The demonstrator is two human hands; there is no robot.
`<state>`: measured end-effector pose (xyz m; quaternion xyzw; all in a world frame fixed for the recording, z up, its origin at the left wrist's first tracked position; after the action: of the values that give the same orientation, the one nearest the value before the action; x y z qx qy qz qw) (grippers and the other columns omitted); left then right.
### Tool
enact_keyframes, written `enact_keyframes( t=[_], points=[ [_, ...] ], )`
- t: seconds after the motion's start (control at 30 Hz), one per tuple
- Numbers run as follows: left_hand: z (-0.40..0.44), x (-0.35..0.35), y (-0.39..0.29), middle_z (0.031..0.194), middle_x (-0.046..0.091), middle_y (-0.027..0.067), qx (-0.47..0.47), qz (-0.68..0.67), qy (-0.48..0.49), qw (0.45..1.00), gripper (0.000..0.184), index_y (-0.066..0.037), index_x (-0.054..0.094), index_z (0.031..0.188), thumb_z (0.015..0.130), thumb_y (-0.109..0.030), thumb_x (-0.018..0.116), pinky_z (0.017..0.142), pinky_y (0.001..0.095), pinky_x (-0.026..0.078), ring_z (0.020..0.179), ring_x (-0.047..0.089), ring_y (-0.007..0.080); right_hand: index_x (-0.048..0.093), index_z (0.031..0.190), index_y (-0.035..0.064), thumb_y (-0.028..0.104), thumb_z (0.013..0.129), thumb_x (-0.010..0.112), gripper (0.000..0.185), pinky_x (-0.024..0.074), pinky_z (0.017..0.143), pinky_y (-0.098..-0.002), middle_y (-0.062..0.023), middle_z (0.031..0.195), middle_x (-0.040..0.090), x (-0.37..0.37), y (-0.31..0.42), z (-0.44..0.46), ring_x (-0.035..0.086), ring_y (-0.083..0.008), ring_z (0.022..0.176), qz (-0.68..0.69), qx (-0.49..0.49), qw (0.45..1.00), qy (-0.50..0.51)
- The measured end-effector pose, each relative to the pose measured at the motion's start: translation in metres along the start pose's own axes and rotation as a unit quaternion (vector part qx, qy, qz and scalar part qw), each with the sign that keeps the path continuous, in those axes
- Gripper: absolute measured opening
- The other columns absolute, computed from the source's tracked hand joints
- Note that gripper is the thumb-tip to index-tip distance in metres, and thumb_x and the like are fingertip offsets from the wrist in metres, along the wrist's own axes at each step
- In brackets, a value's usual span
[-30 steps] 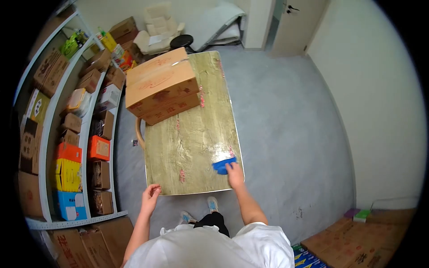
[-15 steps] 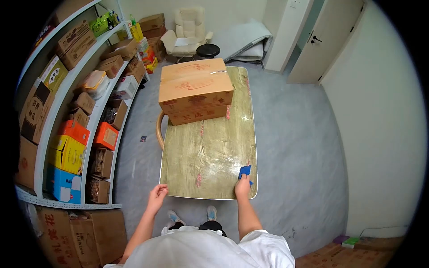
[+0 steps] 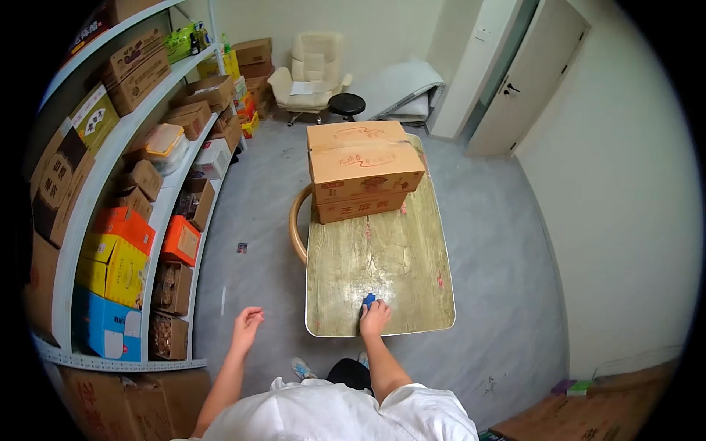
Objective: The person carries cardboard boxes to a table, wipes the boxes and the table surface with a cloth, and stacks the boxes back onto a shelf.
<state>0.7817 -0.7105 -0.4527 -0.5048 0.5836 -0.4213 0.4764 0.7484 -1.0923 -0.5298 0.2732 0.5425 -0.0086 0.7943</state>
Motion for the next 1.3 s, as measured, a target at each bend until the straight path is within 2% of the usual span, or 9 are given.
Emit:
enact_keyframes(
  t=[0.2, 0.37, 0.6, 0.67, 0.87, 1.03, 1.13, 1.2, 1.3],
  points=[
    [0.025, 0.014, 0.000, 0.098, 0.067, 0.0087, -0.006, 0.009, 0.036, 0.999, 0.023, 0.002, 0.060, 0.108, 0.089, -0.011, 0.060, 0.077, 0.0242, 0.049, 0.085, 0.061, 0.0101, 0.048, 0.106, 0.0009, 0.030, 0.090, 0.058, 0.034, 0.0439, 0.078, -0.0505, -0.0255, 0.098, 0.060, -0.001, -0.072, -0.002, 0.057, -0.0450, 0.090, 0.092, 0.304, 0.948, -0.012],
    [0.047, 0.048, 0.006, 0.094, 0.066, 0.0073, -0.013, 0.003, 0.052, 0.999, 0.023, 0.002, 0.060, 0.107, 0.089, -0.011, 0.061, 0.075, 0.0241, 0.049, 0.083, 0.060, 0.0096, 0.047, 0.108, 0.0011, 0.027, 0.091, 0.058, 0.033, 0.0449, 0.080, -0.0473, -0.0245, 0.099, 0.061, -0.010, -0.126, 0.026, 0.058, -0.0439, 0.092, 0.143, 0.383, 0.905, -0.122],
    [0.104, 0.093, -0.008, 0.092, 0.065, 0.0064, -0.032, 0.015, 0.052, 0.998, 0.022, 0.001, 0.060, 0.107, 0.090, -0.013, 0.060, 0.075, 0.0236, 0.049, 0.083, 0.061, 0.0102, 0.052, 0.096, -0.0019, 0.021, 0.084, 0.068, 0.030, 0.0465, 0.078, -0.0399, -0.0175, 0.090, 0.062, 0.000, -0.162, 0.121, 0.060, -0.0298, 0.082, 0.240, 0.391, 0.876, -0.150],
    [0.133, 0.114, -0.008, 0.092, 0.064, 0.0063, -0.048, 0.003, 0.062, 0.997, 0.023, 0.000, 0.059, 0.109, 0.091, -0.016, 0.058, 0.074, 0.0238, 0.049, 0.083, 0.061, 0.0108, 0.056, 0.091, -0.0002, 0.018, 0.079, 0.071, 0.026, 0.0471, 0.074, -0.0360, -0.0108, 0.086, 0.061, 0.004, -0.159, 0.165, 0.058, -0.0211, 0.077, 0.276, 0.355, 0.890, -0.068],
    [0.217, 0.176, -0.015, 0.102, 0.062, 0.0085, -0.152, -0.042, 0.047, 0.986, 0.036, -0.003, 0.053, 0.116, 0.098, -0.034, 0.047, 0.073, 0.0263, 0.048, 0.082, 0.061, 0.0153, 0.055, 0.090, -0.0014, 0.018, 0.075, 0.072, 0.030, 0.0462, 0.071, -0.0377, -0.0132, 0.079, 0.059, 0.031, -0.183, 0.284, 0.056, -0.0251, 0.072, 0.321, 0.264, 0.906, -0.081],
    [0.279, 0.203, -0.001, 0.123, 0.051, 0.0172, -0.209, -0.109, -0.002, 0.972, 0.063, -0.004, 0.044, 0.129, 0.096, -0.056, 0.033, 0.085, 0.0383, 0.046, 0.103, 0.057, 0.0253, 0.051, 0.087, 0.0003, 0.013, 0.077, 0.069, 0.024, 0.0454, 0.074, -0.0355, -0.0112, 0.082, 0.057, 0.058, -0.168, 0.361, 0.055, -0.0229, 0.076, 0.349, 0.206, 0.910, -0.082],
    [0.314, 0.205, 0.019, 0.132, 0.044, 0.0175, -0.240, -0.189, -0.047, 0.951, 0.075, -0.004, 0.036, 0.137, 0.093, -0.065, 0.030, 0.092, 0.0437, 0.042, 0.117, 0.047, 0.0312, 0.052, 0.090, 0.0005, 0.010, 0.078, 0.068, 0.022, 0.0456, 0.074, -0.0354, -0.0093, 0.083, 0.058, 0.062, -0.164, 0.401, 0.055, -0.0223, 0.077, 0.419, 0.242, 0.869, -0.107],
    [0.334, 0.205, 0.027, 0.137, 0.041, 0.0158, -0.249, -0.208, -0.055, 0.944, 0.078, -0.006, 0.033, 0.140, 0.091, -0.067, 0.029, 0.095, 0.0447, 0.039, 0.122, 0.043, 0.0316, 0.054, 0.094, 0.0016, 0.011, 0.083, 0.064, 0.018, 0.0462, 0.074, -0.0330, -0.0076, 0.086, 0.060, 0.092, -0.181, 0.428, 0.056, -0.0198, 0.078, 0.407, 0.201, 0.886, -0.089],
    [0.357, 0.203, 0.040, 0.144, 0.036, 0.0113, -0.238, -0.250, -0.069, 0.936, 0.083, -0.010, 0.029, 0.144, 0.089, -0.072, 0.028, 0.099, 0.0461, 0.034, 0.129, 0.036, 0.0305, 0.059, 0.106, 0.0040, 0.021, 0.090, 0.057, 0.023, 0.0532, 0.075, -0.0348, -0.0080, 0.093, 0.065, 0.077, -0.111, 0.446, 0.064, -0.0202, 0.086, 0.586, 0.307, 0.736, 0.144]
  ],
)
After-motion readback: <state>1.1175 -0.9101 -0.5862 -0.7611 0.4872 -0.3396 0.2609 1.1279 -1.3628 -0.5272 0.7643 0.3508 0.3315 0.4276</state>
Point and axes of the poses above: each hand's wrist, its own z-axis towards the middle knuckle, its own x-axis out of the palm, y = z × x, the point moved 8 cm from there along z, towards the middle knuckle
